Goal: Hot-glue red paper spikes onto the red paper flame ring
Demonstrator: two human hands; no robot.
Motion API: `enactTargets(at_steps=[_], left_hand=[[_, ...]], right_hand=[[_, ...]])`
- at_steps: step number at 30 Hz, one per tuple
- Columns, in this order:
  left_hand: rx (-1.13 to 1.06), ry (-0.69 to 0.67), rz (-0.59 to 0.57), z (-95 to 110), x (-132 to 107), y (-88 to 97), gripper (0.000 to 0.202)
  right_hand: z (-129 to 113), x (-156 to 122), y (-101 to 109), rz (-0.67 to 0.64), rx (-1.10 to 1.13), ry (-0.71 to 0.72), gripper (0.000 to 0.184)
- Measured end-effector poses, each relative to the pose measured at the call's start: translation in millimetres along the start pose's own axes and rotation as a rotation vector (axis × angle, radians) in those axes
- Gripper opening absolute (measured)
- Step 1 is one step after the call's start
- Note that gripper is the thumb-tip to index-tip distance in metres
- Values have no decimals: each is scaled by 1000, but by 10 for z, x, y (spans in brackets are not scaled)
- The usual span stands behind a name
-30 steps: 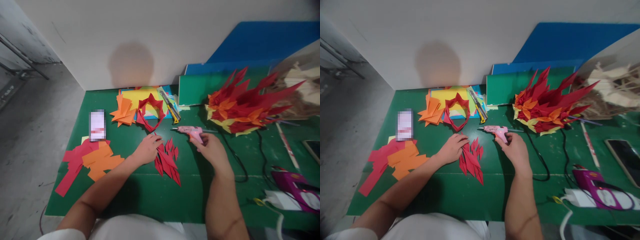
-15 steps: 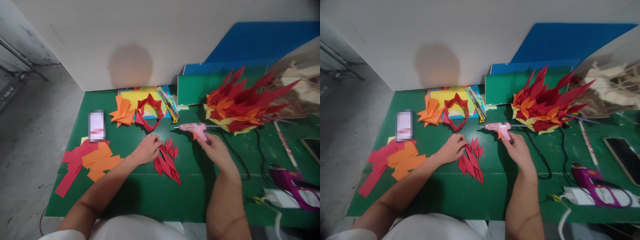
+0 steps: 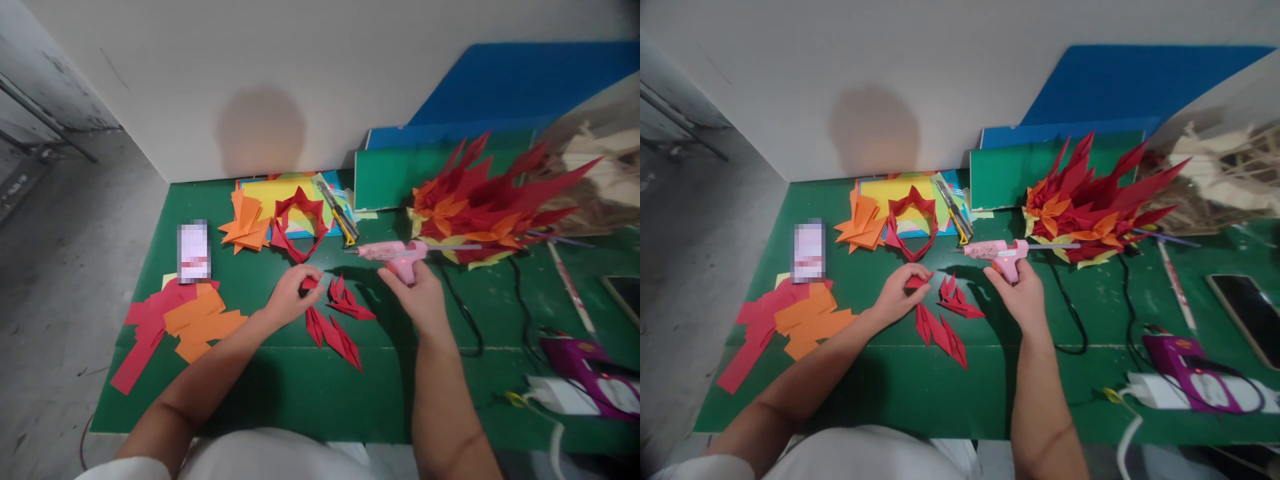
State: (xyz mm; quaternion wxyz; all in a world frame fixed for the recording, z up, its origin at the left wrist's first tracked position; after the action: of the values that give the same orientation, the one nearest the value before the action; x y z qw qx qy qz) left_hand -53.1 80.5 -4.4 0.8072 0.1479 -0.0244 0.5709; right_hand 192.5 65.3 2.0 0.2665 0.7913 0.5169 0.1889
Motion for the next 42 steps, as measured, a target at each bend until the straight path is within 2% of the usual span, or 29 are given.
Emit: enactTargets(at_steps=[3, 8, 12, 17, 25, 42], left_hand=[[-194, 81, 158, -36, -21, 100, 10], [15, 32, 263, -36, -59, 166, 3], [-15, 46, 251, -106, -76, 122, 2], [-128, 128, 272, -199, -80, 104, 6], [-236, 222, 261, -240, -65, 104, 12], [-234, 203, 225, -301, -66, 67, 17]], right_hand=[[-88, -33, -45, 19, -61, 61, 32], [-180, -81, -125, 34, -121, 192, 40], [-174, -103, -149, 44, -165, 204, 43], [-203, -122, -163, 54, -236, 195, 40], [-199, -123, -199, 25, -284, 193, 37], [-197, -117, -177, 58, -357, 251, 29]])
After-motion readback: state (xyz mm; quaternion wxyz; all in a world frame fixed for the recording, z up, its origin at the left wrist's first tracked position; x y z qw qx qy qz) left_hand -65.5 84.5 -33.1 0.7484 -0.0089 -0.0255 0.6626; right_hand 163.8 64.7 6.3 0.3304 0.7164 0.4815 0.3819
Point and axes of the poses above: each hand's wrist, its own x-axis towards the middle knuckle, its own y-axis out of the back of the hand, z = x × y, the point moved 8 cm from there along x, towards the middle knuckle, and after that the axes turned 1 degree about y, right-handed, at the moved point
